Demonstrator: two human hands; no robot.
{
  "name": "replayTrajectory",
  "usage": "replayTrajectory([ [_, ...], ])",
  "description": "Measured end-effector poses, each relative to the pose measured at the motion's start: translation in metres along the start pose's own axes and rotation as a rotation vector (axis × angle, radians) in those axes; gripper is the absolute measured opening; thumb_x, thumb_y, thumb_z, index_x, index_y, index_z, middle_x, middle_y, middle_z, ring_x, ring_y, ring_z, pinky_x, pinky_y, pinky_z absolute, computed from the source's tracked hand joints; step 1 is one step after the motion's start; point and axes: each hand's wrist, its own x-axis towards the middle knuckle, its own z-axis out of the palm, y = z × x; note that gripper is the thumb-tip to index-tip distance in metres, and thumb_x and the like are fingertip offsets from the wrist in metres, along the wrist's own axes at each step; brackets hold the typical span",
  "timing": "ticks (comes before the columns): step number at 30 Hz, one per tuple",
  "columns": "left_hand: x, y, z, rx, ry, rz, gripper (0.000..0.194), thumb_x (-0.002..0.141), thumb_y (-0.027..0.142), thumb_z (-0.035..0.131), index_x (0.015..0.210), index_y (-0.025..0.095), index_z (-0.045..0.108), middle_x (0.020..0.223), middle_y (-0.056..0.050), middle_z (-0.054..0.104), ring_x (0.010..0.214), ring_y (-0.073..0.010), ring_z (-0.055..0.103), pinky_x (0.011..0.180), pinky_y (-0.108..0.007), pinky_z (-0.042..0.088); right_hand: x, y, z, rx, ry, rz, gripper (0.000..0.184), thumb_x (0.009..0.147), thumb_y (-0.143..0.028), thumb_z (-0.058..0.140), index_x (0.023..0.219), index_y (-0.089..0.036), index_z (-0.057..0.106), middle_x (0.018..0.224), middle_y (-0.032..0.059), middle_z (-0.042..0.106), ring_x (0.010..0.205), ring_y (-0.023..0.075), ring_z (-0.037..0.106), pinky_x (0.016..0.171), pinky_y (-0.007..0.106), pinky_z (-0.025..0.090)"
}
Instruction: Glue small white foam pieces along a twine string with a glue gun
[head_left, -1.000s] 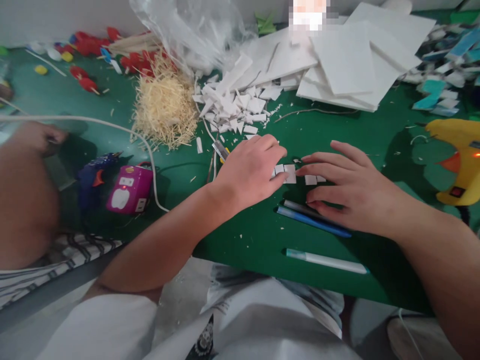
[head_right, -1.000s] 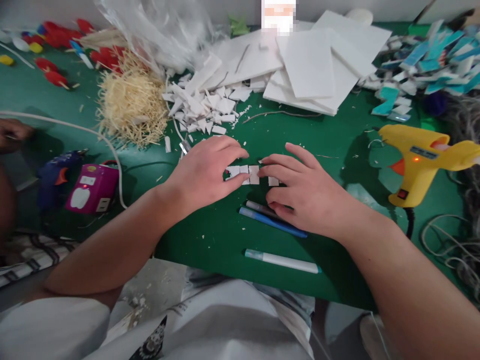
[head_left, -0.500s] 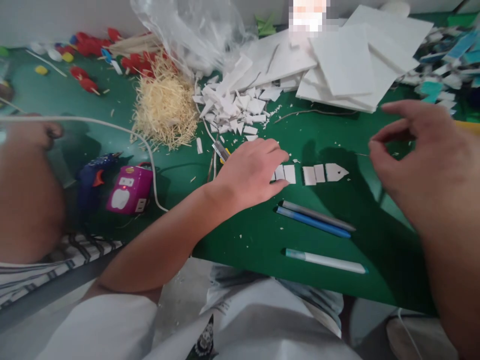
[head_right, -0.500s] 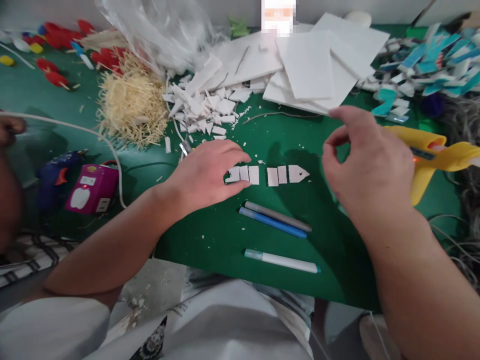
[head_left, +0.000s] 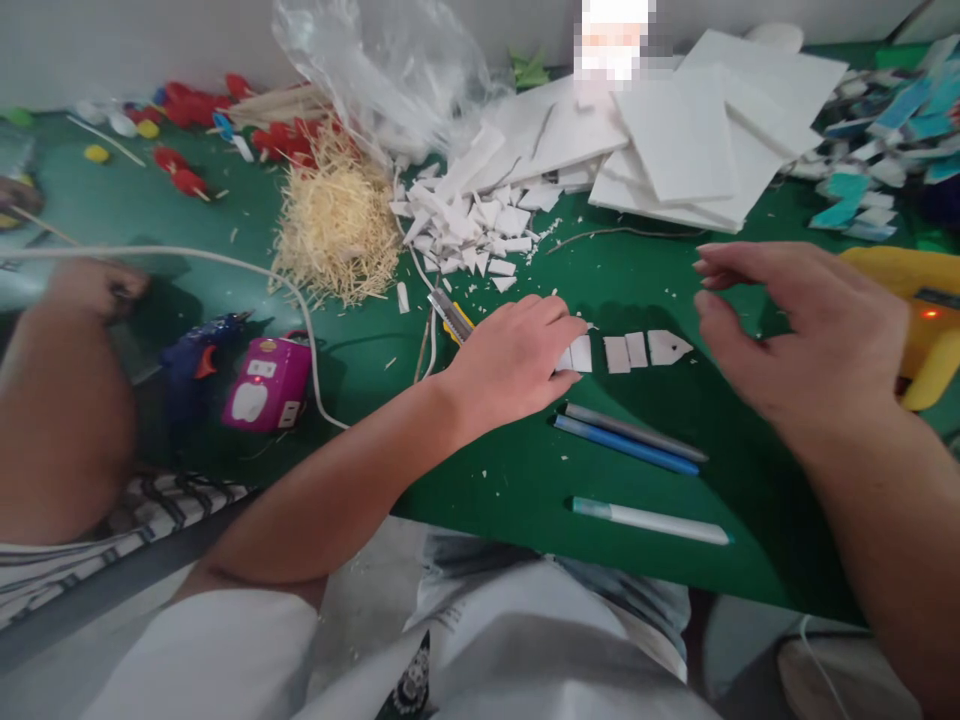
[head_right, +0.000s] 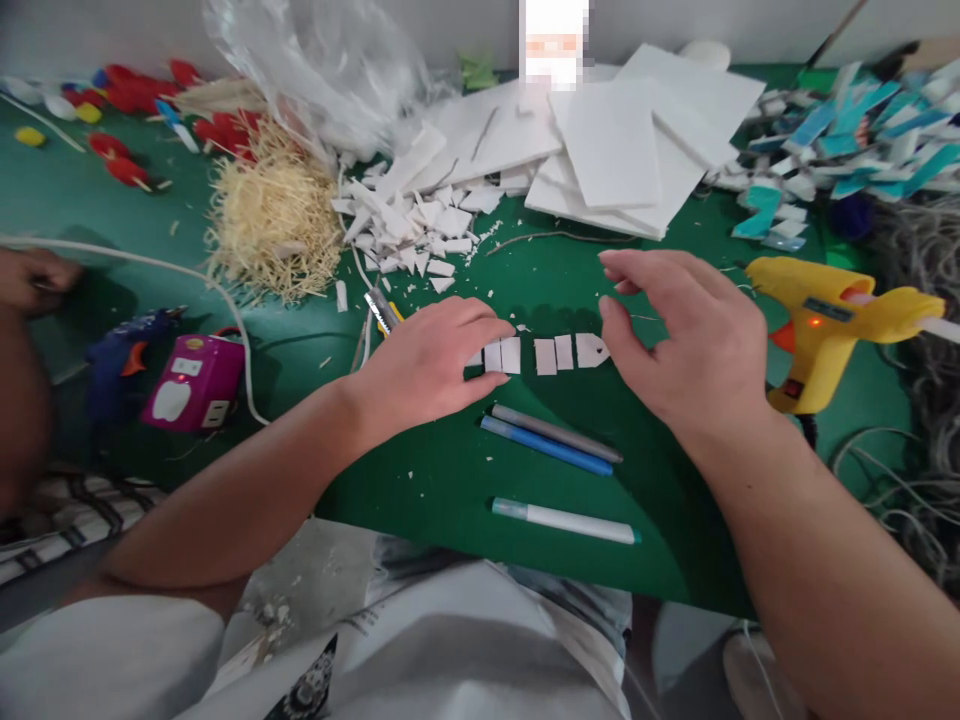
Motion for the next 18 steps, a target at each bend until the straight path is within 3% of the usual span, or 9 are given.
replayTrajectory([
  [4, 0.0, 0.001, 0.001, -0.01, 0.003, 0.0, 0.04, 0.106, 0.033, 0.071, 0.139, 0.011, 0.07, 0.129, -0.017, 0.074, 0.123, -0.0327, 0.071, 0.105, -0.045, 0.058, 0.002, -0.025, -0.026, 0.011, 0.097, -0.133, 0.043, 0.102, -0.012, 0.066, 0.137, -0.036, 0.073, 0.117, 0.001, 0.087, 0.101, 0.0219, 0.083, 0.091, 0.039, 0.066],
  [6, -0.001, 0.001, 0.001, -0.009, 0.026, 0.013, 0.038, 0.107, 0.033, 0.068, 0.138, 0.011, 0.07, 0.13, -0.017, 0.075, 0.122, -0.0326, 0.071, 0.104, -0.045, 0.058, 0.001, -0.036, -0.034, 0.009, 0.1, -0.272, 0.047, 0.099, -0.009, 0.068, 0.137, -0.035, 0.072, 0.115, 0.0013, 0.087, 0.101, 0.0208, 0.084, 0.088, 0.036, 0.067],
  [9, -0.001, -0.001, 0.004, -0.017, 0.07, 0.04, 0.038, 0.109, 0.033, 0.064, 0.138, 0.009, 0.07, 0.132, -0.018, 0.074, 0.124, -0.0339, 0.071, 0.106, -0.047, 0.059, -0.003, -0.052, -0.033, 0.029, 0.074, -0.552, 0.031, 0.1, -0.014, 0.07, 0.128, -0.028, 0.075, 0.105, 0.0031, 0.088, 0.086, 0.0188, 0.083, 0.075, 0.033, 0.067],
  [11, -0.001, -0.003, 0.006, -0.022, 0.096, 0.047, 0.037, 0.108, 0.032, 0.064, 0.137, 0.009, 0.07, 0.133, -0.018, 0.074, 0.126, -0.0344, 0.071, 0.108, -0.048, 0.059, -0.007, -0.064, -0.03, 0.004, 0.022, -0.658, 0.022, 0.105, -0.02, 0.065, 0.121, -0.027, 0.078, 0.101, 0.0027, 0.088, 0.076, 0.0174, 0.079, 0.065, 0.032, 0.065],
  [14, -0.001, -0.006, 0.009, -0.016, 0.14, 0.055, 0.034, 0.107, 0.03, 0.065, 0.135, 0.012, 0.071, 0.13, -0.016, 0.075, 0.122, -0.0324, 0.072, 0.105, -0.046, 0.06, -0.02, -0.081, -0.033, -0.059, -0.077, -0.624, 0.027, 0.107, -0.016, 0.057, 0.117, -0.023, 0.081, 0.094, 0.0042, 0.086, 0.071, 0.0173, 0.076, 0.061, 0.033, 0.063],
  [18, -0.002, -0.006, 0.011, -0.007, 0.161, 0.076, 0.032, 0.106, 0.029, 0.066, 0.135, 0.013, 0.071, 0.13, -0.016, 0.076, 0.121, -0.0302, 0.073, 0.103, -0.044, 0.06, -0.055, -0.085, -0.065, -0.009, -0.133, -0.574, 0.023, 0.107, -0.017, 0.059, 0.102, -0.026, 0.08, 0.087, 0.0024, 0.085, 0.072, 0.0172, 0.076, 0.067, 0.034, 0.062],
])
